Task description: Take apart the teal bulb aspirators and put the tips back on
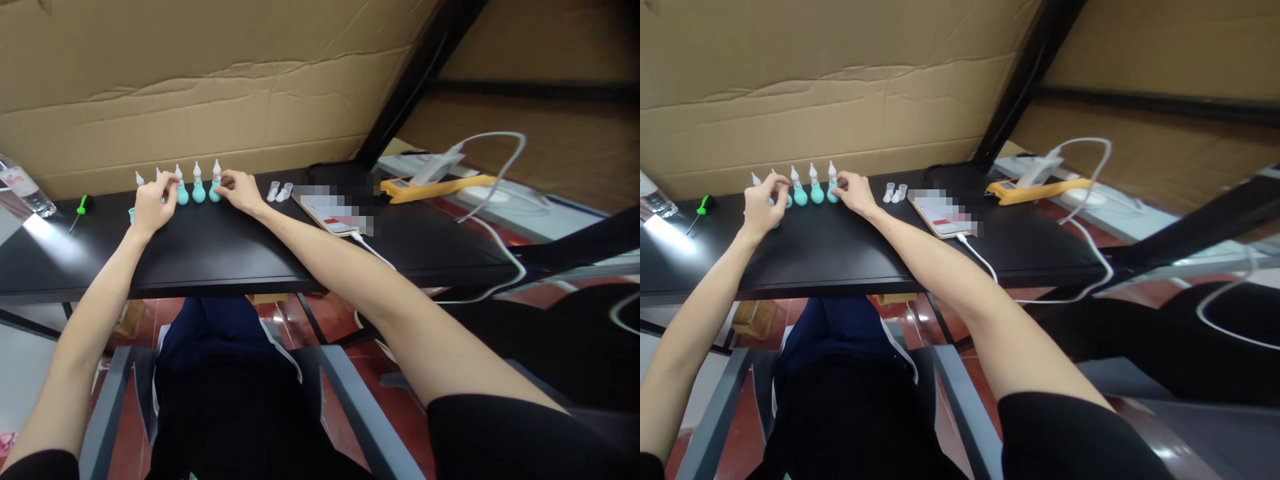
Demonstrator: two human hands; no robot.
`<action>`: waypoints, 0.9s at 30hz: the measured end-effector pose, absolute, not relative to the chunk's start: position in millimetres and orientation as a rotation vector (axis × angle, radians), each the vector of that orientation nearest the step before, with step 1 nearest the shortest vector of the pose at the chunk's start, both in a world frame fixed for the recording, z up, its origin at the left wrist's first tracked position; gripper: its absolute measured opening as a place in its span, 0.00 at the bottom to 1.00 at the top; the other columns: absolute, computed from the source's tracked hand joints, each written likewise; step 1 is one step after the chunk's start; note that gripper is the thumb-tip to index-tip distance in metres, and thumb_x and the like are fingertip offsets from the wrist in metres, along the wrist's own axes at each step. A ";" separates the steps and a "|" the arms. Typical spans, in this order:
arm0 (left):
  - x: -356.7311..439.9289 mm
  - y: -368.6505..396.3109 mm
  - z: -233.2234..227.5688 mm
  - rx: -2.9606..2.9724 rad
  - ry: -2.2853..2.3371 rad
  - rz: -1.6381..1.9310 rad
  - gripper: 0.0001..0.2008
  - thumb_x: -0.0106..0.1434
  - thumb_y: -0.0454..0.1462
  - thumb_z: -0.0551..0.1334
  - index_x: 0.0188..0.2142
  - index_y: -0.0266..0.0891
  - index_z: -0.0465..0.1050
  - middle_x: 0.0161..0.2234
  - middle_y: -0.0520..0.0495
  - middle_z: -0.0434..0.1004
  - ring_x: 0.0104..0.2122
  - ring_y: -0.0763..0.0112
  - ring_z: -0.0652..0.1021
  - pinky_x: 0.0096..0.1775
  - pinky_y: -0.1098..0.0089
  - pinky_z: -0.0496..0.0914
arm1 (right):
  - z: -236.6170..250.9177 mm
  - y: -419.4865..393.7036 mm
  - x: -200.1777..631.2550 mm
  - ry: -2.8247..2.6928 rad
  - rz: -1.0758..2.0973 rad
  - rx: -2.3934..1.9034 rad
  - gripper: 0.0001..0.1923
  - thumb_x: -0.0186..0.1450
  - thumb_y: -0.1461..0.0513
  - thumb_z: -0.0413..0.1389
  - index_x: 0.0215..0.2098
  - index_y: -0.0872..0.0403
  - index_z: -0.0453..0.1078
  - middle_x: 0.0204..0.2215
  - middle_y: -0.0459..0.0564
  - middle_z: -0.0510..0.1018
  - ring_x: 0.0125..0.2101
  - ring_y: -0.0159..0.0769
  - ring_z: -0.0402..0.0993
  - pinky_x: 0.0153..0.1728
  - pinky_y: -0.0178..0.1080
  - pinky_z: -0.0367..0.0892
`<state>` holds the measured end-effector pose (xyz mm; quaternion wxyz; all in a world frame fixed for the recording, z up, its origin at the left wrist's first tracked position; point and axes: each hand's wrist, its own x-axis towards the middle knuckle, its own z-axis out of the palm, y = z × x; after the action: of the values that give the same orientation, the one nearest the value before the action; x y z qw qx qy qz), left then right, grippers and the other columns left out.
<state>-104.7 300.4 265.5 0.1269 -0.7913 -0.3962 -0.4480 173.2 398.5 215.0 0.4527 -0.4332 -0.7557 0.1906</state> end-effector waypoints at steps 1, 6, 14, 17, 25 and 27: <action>-104.7 300.9 265.0 -2.301 -1.155 -1.302 0.10 0.82 0.43 0.63 0.52 0.47 0.84 0.30 0.53 0.81 0.33 0.63 0.84 0.57 0.57 0.83 | 215.1 397.5 173.2 -1.863 0.473 -1.083 0.15 0.74 0.63 0.70 0.58 0.55 0.87 0.53 0.59 0.94 0.52 0.50 0.92 0.66 0.54 0.84; -106.8 303.0 264.4 -2.264 -1.171 -1.329 0.10 0.82 0.43 0.62 0.51 0.47 0.83 0.30 0.53 0.81 0.32 0.63 0.83 0.56 0.58 0.83 | 217.3 390.5 173.1 -1.900 0.563 -1.138 0.19 0.69 0.70 0.73 0.57 0.56 0.87 0.55 0.58 0.94 0.52 0.51 0.93 0.65 0.54 0.84; -106.8 305.2 260.7 -2.286 -1.186 -1.287 0.10 0.81 0.41 0.62 0.52 0.46 0.84 0.30 0.52 0.81 0.35 0.60 0.86 0.57 0.57 0.82 | 215.5 389.0 168.1 -1.911 0.511 -1.180 0.16 0.71 0.69 0.76 0.55 0.58 0.85 0.50 0.59 0.94 0.52 0.52 0.93 0.65 0.54 0.84; -102.9 298.7 264.8 -2.250 -1.318 -1.191 0.12 0.82 0.41 0.61 0.55 0.45 0.85 0.33 0.50 0.84 0.40 0.58 0.88 0.58 0.58 0.80 | 214.8 389.5 166.8 -1.955 0.438 -1.192 0.17 0.69 0.68 0.77 0.54 0.55 0.83 0.48 0.56 0.94 0.52 0.53 0.93 0.65 0.55 0.84; -91.0 270.7 293.4 -2.024 -1.876 -0.688 0.17 0.83 0.39 0.61 0.62 0.40 0.85 0.50 0.35 0.91 0.58 0.46 0.89 0.61 0.55 0.78 | 221.8 380.3 166.8 -2.037 0.442 -1.238 0.24 0.72 0.69 0.77 0.64 0.59 0.81 0.57 0.63 0.93 0.59 0.56 0.92 0.67 0.53 0.83; -90.3 268.1 296.9 -1.996 -1.960 -0.598 0.17 0.83 0.40 0.61 0.62 0.39 0.86 0.53 0.31 0.91 0.59 0.41 0.88 0.60 0.53 0.78 | 224.8 378.8 167.0 -2.046 0.467 -1.259 0.32 0.72 0.69 0.77 0.71 0.62 0.78 0.60 0.66 0.92 0.60 0.56 0.91 0.68 0.53 0.82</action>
<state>-90.3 268.1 296.9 0.1403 -0.6909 -0.6784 -0.2069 167.0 378.8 224.8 0.3401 -0.4839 -0.7861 0.1794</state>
